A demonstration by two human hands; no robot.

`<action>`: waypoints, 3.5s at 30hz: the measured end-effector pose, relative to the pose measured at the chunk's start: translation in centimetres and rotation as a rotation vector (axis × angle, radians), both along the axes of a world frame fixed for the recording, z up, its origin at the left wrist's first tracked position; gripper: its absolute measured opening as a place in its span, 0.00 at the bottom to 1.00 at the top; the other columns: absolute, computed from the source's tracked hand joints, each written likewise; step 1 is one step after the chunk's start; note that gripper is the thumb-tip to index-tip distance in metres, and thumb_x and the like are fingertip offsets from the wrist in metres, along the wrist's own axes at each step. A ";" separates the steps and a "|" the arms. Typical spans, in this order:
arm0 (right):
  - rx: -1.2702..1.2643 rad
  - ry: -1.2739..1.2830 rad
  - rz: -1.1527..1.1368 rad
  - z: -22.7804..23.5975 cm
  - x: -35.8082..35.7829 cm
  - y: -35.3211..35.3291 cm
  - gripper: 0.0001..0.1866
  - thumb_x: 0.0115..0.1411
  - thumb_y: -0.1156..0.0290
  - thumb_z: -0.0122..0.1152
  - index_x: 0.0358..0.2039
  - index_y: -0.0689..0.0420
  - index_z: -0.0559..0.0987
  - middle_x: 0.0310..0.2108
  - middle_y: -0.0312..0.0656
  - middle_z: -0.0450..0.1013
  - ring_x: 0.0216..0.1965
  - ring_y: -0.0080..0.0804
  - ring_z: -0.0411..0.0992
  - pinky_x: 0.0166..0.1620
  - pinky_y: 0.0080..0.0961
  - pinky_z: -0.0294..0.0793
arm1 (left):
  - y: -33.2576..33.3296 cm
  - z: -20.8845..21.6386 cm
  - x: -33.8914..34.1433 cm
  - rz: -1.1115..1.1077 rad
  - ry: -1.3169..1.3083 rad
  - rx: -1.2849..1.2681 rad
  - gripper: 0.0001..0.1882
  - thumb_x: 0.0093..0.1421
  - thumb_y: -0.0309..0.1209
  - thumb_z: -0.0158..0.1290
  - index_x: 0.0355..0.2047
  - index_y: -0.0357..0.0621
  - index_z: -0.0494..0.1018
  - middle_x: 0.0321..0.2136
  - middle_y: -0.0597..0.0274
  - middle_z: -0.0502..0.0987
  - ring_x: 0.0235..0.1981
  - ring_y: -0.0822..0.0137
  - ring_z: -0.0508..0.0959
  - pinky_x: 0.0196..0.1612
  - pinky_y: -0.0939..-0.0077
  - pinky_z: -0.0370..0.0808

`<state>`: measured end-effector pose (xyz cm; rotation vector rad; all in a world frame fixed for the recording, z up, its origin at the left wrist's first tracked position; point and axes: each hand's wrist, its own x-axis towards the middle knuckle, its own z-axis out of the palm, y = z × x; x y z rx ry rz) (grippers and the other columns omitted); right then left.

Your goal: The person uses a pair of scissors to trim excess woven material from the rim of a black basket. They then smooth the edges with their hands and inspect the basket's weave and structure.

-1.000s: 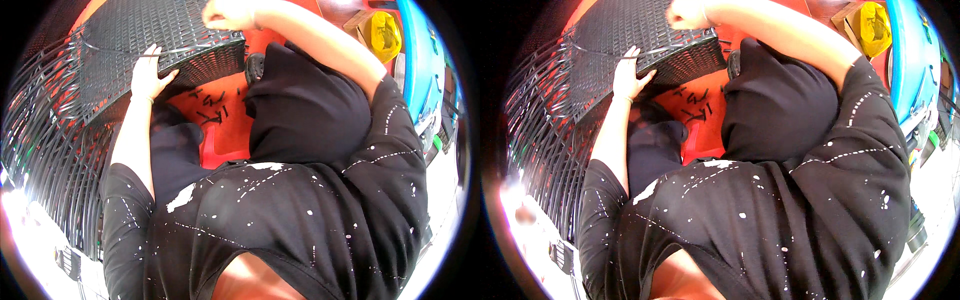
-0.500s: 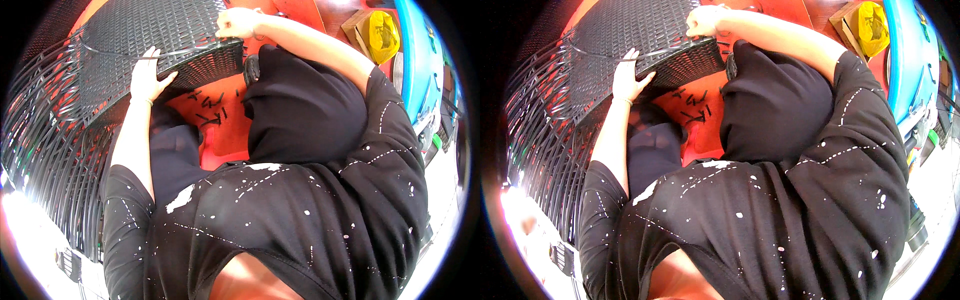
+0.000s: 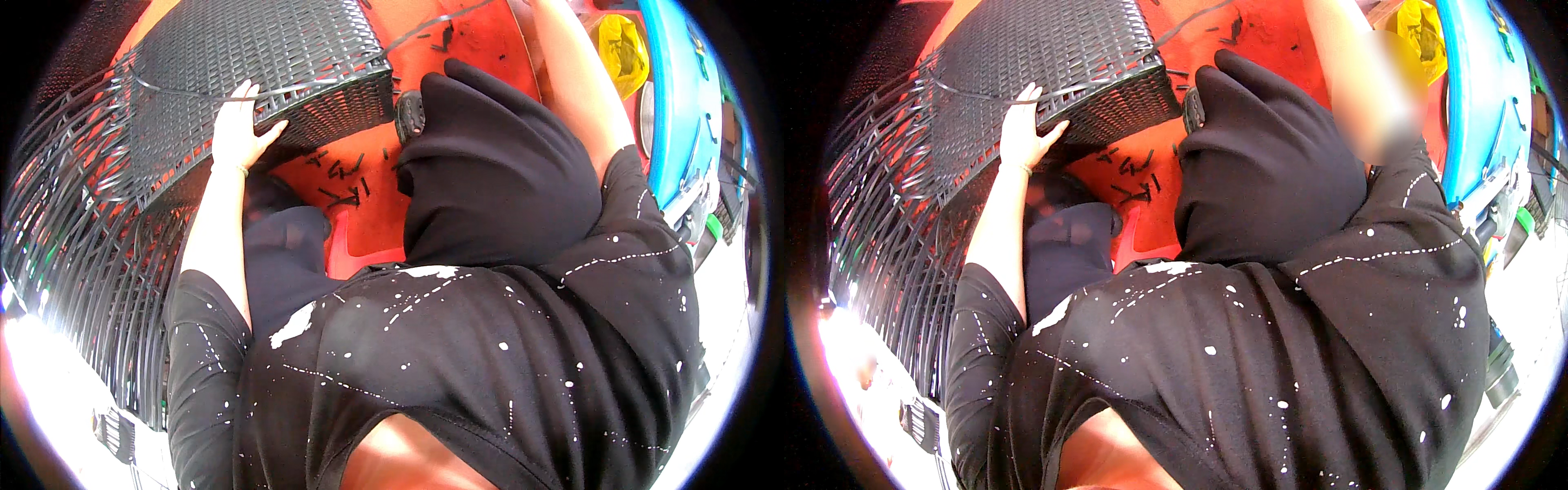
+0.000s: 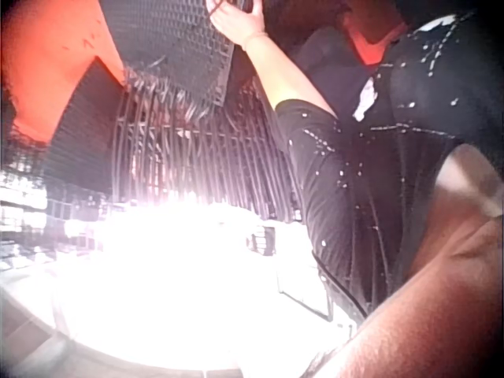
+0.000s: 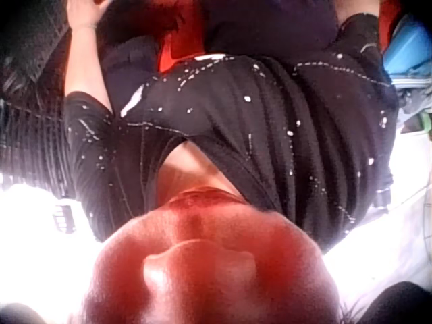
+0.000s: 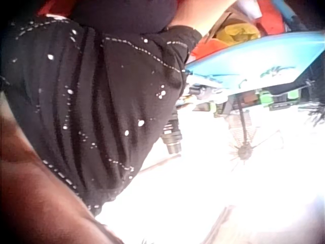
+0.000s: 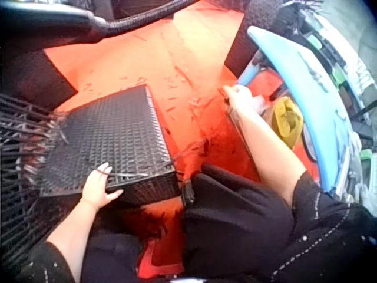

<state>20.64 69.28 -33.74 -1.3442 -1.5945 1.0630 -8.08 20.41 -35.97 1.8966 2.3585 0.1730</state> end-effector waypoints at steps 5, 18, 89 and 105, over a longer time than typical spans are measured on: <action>-0.307 0.134 -0.311 2.3 -1.5 3.9 0.16 0.61 0.54 0.65 0.28 0.52 0.74 0.26 0.39 0.75 0.15 0.36 0.66 0.21 0.41 0.64 | -0.2 -0.4 -0.2 -0.021 -0.029 0.028 0.47 0.50 0.54 0.67 0.62 0.37 0.65 0.63 0.46 0.67 0.62 0.48 0.69 0.65 0.57 0.65; 0.085 -0.448 0.230 4.9 0.2 -1.7 0.10 0.60 0.59 0.60 0.31 0.51 0.78 0.20 0.38 0.73 0.28 0.37 0.75 0.33 0.40 0.74 | -0.4 0.3 0.1 -0.008 -0.032 0.002 0.45 0.51 0.49 0.69 0.62 0.36 0.64 0.63 0.43 0.67 0.63 0.48 0.68 0.66 0.58 0.64; 0.545 -0.771 -0.145 2.6 -1.6 -7.2 0.45 0.46 0.45 0.76 0.53 0.66 0.71 0.39 0.56 0.78 0.42 0.45 0.77 0.47 0.39 0.76 | -0.1 0.5 0.2 0.022 -0.029 -0.005 0.46 0.51 0.52 0.67 0.63 0.39 0.65 0.64 0.47 0.66 0.64 0.49 0.67 0.68 0.59 0.63; 0.589 -0.335 1.420 0.0 -5.8 -16.6 0.17 0.55 0.61 0.70 0.43 0.55 0.82 0.45 0.43 0.79 0.49 0.41 0.75 0.54 0.38 0.74 | -0.7 1.7 0.5 0.060 -0.067 0.009 0.46 0.51 0.54 0.64 0.64 0.41 0.65 0.67 0.51 0.62 0.68 0.54 0.62 0.70 0.48 0.53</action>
